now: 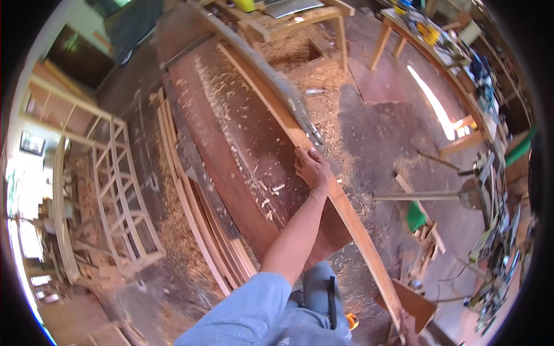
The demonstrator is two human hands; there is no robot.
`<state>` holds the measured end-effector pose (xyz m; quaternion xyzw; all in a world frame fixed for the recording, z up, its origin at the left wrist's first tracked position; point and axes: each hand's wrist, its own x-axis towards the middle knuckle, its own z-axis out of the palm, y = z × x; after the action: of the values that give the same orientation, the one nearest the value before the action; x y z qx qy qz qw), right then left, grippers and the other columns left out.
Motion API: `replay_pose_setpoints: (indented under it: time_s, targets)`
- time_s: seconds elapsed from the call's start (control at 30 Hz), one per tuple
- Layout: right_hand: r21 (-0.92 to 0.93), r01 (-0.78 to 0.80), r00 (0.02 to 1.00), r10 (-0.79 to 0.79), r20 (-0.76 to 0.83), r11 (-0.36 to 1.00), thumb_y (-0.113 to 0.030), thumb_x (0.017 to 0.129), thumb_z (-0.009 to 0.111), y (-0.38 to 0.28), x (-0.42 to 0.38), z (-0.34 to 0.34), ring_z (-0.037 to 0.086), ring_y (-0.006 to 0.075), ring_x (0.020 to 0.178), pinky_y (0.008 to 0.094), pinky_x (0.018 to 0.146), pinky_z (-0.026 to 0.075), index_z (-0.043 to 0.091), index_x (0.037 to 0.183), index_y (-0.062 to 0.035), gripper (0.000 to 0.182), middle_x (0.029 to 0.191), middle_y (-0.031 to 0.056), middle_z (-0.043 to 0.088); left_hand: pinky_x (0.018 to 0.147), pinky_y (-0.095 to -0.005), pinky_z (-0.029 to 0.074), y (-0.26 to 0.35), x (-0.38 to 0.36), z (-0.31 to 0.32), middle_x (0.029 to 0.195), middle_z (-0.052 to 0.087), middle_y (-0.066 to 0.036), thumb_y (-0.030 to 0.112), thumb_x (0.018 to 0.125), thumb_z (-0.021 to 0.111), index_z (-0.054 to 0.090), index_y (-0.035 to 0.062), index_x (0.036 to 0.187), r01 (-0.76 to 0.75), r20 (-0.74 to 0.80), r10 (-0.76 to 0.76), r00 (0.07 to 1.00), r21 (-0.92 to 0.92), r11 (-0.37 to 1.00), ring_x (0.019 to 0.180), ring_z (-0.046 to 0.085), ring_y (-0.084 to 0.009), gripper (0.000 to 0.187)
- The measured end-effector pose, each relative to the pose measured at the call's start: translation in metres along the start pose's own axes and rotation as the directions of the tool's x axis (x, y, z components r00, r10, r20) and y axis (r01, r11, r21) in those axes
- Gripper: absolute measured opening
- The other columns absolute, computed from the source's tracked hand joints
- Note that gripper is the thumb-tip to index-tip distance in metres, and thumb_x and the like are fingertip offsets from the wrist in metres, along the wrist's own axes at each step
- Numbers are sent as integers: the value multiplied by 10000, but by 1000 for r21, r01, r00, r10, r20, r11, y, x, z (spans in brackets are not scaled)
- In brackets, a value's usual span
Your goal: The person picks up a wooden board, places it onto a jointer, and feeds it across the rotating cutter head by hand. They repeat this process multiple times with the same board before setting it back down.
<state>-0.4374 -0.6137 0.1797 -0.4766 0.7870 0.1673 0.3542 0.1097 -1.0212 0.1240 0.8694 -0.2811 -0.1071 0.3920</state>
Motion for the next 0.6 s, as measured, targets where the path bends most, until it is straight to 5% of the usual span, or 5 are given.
replay_pose_setpoints:
  time_s: [0.1,0.13,0.33,0.43,0.6]
  targets:
    - [240,42,998,-54,43,970,-601,899,526,-124,-30,-40,635,378,1032,444,1030,417,656,1142,-5,656,1000,201,691,947,-536,380,-6,14,7,1185,575,-207,253,996,448,348,-40,1355,-20,46,19,999,15,1000,1184,497,-379,474]
    - [172,224,972,-207,-115,959,-586,895,542,-130,-21,-27,602,386,1091,456,1035,411,608,1203,8,672,1101,216,650,967,-527,373,-7,18,7,1183,567,-244,266,995,461,386,-44,1341,-9,8,10,1000,-77,997,1182,491,-391,471]
    - [-216,722,507,-715,-482,657,-247,749,775,-302,42,2,470,405,1262,476,1063,390,443,1367,-4,742,1377,244,465,1004,-505,364,-6,33,5,1217,542,-280,270,988,479,383,-60,1391,3,1,-2,1000,-91,996,1176,502,-410,530]
    - [-364,852,229,-893,-389,377,-146,760,734,-414,46,-17,466,393,1278,464,1083,380,443,1362,23,690,1396,253,445,1002,-502,369,-7,46,2,1231,540,-288,287,988,481,396,-68,1384,-28,17,29,999,-57,998,1175,505,-401,538]
    - [-557,800,181,-975,-130,222,-95,803,581,-544,80,-34,399,386,1348,460,1129,330,401,1391,80,640,1455,253,386,987,-498,389,-22,69,-4,1196,566,-298,310,983,488,423,-133,1331,-147,148,144,978,12,989,1156,514,-392,567]
